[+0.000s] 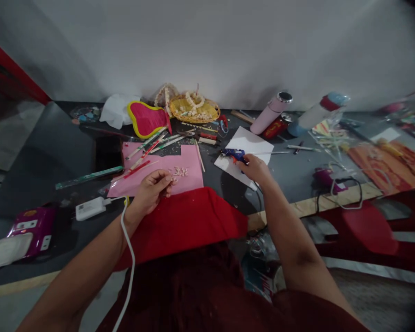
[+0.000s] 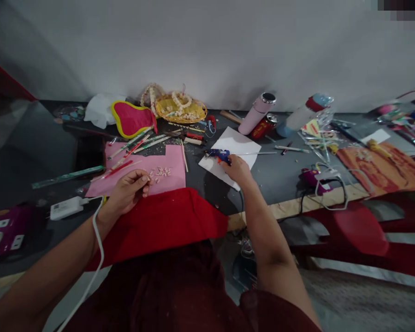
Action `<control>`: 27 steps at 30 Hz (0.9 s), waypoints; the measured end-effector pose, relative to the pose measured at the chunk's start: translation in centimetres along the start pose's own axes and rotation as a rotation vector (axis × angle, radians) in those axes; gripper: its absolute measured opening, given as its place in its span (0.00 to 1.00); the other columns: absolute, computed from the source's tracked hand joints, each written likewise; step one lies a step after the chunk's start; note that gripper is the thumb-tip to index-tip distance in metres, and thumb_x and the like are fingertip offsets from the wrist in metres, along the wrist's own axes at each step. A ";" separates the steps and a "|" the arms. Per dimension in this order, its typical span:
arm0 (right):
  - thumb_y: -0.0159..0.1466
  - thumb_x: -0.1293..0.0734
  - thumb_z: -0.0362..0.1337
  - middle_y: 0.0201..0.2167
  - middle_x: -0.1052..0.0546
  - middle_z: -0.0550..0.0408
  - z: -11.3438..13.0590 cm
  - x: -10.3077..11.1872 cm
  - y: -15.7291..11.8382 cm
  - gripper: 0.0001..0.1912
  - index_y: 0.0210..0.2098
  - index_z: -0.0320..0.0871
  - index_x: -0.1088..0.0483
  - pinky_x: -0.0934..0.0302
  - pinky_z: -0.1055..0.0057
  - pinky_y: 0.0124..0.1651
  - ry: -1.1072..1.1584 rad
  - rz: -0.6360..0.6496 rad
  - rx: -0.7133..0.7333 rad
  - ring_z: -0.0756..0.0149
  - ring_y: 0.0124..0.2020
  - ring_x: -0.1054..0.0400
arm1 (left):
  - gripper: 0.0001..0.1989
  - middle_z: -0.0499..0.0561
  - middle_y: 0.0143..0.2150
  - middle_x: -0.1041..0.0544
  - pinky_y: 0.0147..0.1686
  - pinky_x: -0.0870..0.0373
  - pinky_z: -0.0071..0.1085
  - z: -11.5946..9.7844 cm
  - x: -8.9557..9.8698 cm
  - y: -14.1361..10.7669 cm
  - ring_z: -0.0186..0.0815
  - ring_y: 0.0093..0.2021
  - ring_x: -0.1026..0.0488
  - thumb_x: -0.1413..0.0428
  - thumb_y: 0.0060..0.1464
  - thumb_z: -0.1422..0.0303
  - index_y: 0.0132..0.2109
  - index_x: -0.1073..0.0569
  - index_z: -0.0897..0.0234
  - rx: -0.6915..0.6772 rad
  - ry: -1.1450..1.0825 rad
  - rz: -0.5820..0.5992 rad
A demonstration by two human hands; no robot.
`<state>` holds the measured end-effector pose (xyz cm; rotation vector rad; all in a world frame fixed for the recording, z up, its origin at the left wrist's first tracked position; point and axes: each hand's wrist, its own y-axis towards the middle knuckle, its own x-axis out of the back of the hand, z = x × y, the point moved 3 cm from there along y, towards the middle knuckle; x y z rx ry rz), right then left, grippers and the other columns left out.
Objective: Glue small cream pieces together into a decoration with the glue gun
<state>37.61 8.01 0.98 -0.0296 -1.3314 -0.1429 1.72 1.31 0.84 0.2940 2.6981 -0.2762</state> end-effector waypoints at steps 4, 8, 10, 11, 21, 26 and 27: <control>0.55 0.34 0.47 0.25 0.27 0.55 -0.8 -0.4 1.2 0.17 0.35 0.38 0.28 0.45 0.75 0.27 0.267 0.143 -0.101 0.70 0.25 0.36 | 0.07 0.47 0.29 0.27 0.21 0.36 0.20 0.2 0.2 0.1 0.24 0.22 0.34 0.40 0.50 0.69 0.36 0.30 0.66 -0.002 -0.028 0.000; 0.53 0.31 0.42 0.17 0.35 0.62 -1.6 0.2 1.3 0.12 0.29 0.38 0.29 0.49 0.79 0.20 0.828 0.177 -0.298 0.78 0.17 0.44 | 0.10 0.48 0.29 0.27 0.22 0.35 0.20 0.3 0.4 0.1 0.24 0.22 0.33 0.39 0.48 0.70 0.39 0.28 0.66 0.006 -0.049 -0.010; 0.53 0.31 0.40 0.18 0.33 0.61 -1.8 1.0 1.0 0.10 0.29 0.39 0.30 0.45 0.80 0.20 1.002 0.136 -0.365 0.78 0.18 0.42 | 0.10 0.48 0.30 0.26 0.23 0.35 0.20 0.3 0.4 0.1 0.24 0.23 0.33 0.38 0.48 0.70 0.39 0.28 0.67 0.014 -0.054 -0.009; 0.54 0.33 0.41 0.20 0.32 0.60 -1.7 1.4 0.7 0.09 0.30 0.40 0.31 0.43 0.80 0.21 1.053 0.116 -0.377 0.77 0.19 0.39 | 0.11 0.49 0.31 0.26 0.23 0.34 0.20 0.3 0.4 0.0 0.24 0.23 0.33 0.38 0.47 0.71 0.39 0.27 0.67 0.018 -0.058 -0.006; 0.53 0.31 0.35 0.36 0.26 0.54 9.8 1.8 -5.3 0.14 0.39 0.44 0.35 0.42 0.78 0.20 1.507 0.351 0.043 0.71 0.29 0.32 | 0.14 0.49 0.31 0.25 0.20 0.35 0.21 0.1 0.2 -0.1 0.25 0.23 0.32 0.36 0.44 0.68 0.40 0.26 0.66 0.009 -0.068 -0.042; 0.59 0.33 0.40 0.36 0.27 0.55 14.4 -1.6 -7.4 0.15 0.43 0.46 0.39 0.39 0.77 0.22 1.568 0.479 0.168 0.71 0.29 0.31 | 0.16 0.45 0.28 0.27 0.21 0.35 0.20 -0.2 0.5 0.0 0.25 0.24 0.31 0.37 0.45 0.68 0.43 0.28 0.63 -0.015 -0.059 -0.106; 0.60 0.33 0.42 0.36 0.27 0.55 14.6 -2.1 -7.6 0.15 0.43 0.46 0.40 0.38 0.76 0.23 1.547 0.501 0.191 0.71 0.29 0.31 | 0.15 0.46 0.29 0.27 0.21 0.35 0.20 -0.3 0.6 0.1 0.26 0.25 0.31 0.37 0.46 0.68 0.42 0.28 0.63 -0.020 -0.054 -0.117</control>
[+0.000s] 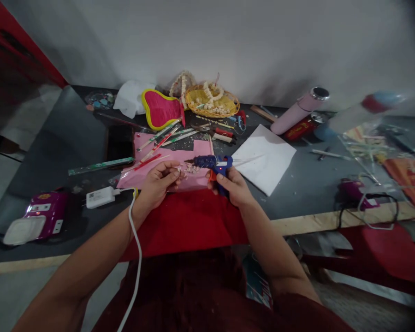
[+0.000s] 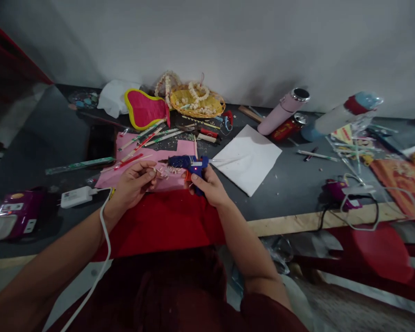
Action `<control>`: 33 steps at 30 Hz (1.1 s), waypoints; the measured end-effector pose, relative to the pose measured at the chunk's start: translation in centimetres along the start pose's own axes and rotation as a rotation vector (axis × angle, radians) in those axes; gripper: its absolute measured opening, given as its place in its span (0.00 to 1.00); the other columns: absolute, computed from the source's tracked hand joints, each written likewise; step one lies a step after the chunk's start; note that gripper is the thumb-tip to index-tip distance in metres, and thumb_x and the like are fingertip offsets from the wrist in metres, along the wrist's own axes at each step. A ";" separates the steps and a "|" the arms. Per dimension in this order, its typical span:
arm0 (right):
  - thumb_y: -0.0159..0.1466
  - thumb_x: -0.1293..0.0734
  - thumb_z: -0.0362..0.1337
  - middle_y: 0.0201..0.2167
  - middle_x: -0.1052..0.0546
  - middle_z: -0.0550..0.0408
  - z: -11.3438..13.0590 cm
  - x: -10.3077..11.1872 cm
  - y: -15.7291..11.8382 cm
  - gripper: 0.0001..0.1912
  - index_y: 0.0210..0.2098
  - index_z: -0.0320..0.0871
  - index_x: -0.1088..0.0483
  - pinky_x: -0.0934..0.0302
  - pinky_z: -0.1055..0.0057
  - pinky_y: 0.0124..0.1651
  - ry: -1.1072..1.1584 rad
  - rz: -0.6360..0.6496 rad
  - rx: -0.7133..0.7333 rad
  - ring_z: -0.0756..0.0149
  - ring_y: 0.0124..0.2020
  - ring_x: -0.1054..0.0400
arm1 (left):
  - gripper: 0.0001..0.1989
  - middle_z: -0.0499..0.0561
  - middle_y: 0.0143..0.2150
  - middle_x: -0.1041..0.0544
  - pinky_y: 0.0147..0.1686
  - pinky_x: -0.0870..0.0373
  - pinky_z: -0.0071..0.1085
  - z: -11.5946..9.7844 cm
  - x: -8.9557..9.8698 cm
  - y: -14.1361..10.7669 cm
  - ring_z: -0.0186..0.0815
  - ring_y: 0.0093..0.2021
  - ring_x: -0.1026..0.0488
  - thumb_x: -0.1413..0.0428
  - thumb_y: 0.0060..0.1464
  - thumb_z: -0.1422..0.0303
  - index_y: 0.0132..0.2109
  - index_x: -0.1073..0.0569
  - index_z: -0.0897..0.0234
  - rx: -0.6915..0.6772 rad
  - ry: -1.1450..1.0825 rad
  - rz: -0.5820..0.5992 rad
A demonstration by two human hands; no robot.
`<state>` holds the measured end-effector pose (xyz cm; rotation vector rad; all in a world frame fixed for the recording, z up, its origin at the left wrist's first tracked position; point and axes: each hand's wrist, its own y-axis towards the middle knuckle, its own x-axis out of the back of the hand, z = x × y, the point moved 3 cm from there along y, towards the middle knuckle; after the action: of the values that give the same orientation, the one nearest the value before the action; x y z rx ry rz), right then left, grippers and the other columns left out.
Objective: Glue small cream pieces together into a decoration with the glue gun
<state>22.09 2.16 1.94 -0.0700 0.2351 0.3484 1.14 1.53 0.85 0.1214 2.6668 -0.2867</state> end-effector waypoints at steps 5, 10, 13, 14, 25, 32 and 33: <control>0.63 0.37 0.48 0.35 0.29 0.55 -0.8 -0.1 -0.3 0.16 0.43 0.46 0.43 0.37 0.75 0.25 -0.132 0.024 0.040 0.74 0.26 0.36 | 0.12 0.48 0.31 0.26 0.22 0.35 0.21 0.1 0.2 0.3 0.25 0.25 0.32 0.38 0.46 0.67 0.38 0.29 0.65 -0.011 0.010 -0.047; 0.64 0.38 0.47 0.34 0.31 0.57 -1.1 -0.1 -0.4 0.15 0.42 0.46 0.45 0.38 0.75 0.25 -0.180 0.035 0.079 0.76 0.23 0.39 | 0.11 0.48 0.31 0.25 0.23 0.34 0.21 0.1 0.2 0.3 0.25 0.25 0.31 0.38 0.47 0.68 0.39 0.28 0.64 -0.005 0.007 -0.041; 0.64 0.39 0.47 0.33 0.32 0.58 -1.6 -0.1 -0.4 0.15 0.43 0.47 0.47 0.37 0.74 0.26 -0.198 0.041 0.075 0.77 0.23 0.39 | 0.12 0.47 0.30 0.25 0.23 0.33 0.21 0.1 0.1 0.2 0.25 0.24 0.31 0.38 0.46 0.68 0.39 0.28 0.64 0.008 0.003 -0.046; 0.65 0.39 0.47 0.33 0.31 0.58 -1.7 0.0 -0.4 0.14 0.43 0.47 0.47 0.37 0.74 0.26 -0.205 0.042 0.075 0.77 0.23 0.39 | 0.12 0.47 0.30 0.25 0.22 0.33 0.21 0.1 0.1 0.2 0.25 0.24 0.31 0.37 0.46 0.68 0.39 0.28 0.64 0.009 0.003 -0.048; 0.65 0.39 0.47 0.33 0.33 0.59 -1.9 0.1 -0.3 0.14 0.42 0.47 0.47 0.37 0.74 0.25 -0.232 0.051 0.099 0.77 0.22 0.39 | 0.12 0.48 0.31 0.24 0.24 0.32 0.21 0.1 0.2 0.2 0.25 0.25 0.31 0.37 0.46 0.68 0.39 0.27 0.64 0.008 0.008 -0.041; 0.64 0.39 0.47 0.33 0.33 0.59 -2.2 0.3 -0.3 0.15 0.43 0.47 0.47 0.37 0.74 0.25 -0.236 0.041 0.096 0.77 0.22 0.40 | 0.12 0.48 0.31 0.24 0.23 0.32 0.22 0.0 0.1 0.1 0.26 0.24 0.31 0.37 0.46 0.68 0.39 0.28 0.64 0.010 -0.004 -0.040; 0.64 0.39 0.47 0.33 0.33 0.59 -2.3 0.3 -0.3 0.15 0.43 0.47 0.47 0.37 0.74 0.25 -0.236 0.039 0.096 0.77 0.22 0.40 | 0.12 0.48 0.31 0.24 0.23 0.33 0.22 0.0 0.1 0.1 0.26 0.24 0.31 0.37 0.46 0.68 0.39 0.28 0.64 0.008 -0.005 -0.037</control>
<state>21.98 1.78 -0.33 0.0706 0.0192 0.3802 1.06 1.60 0.82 0.0735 2.6658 -0.3092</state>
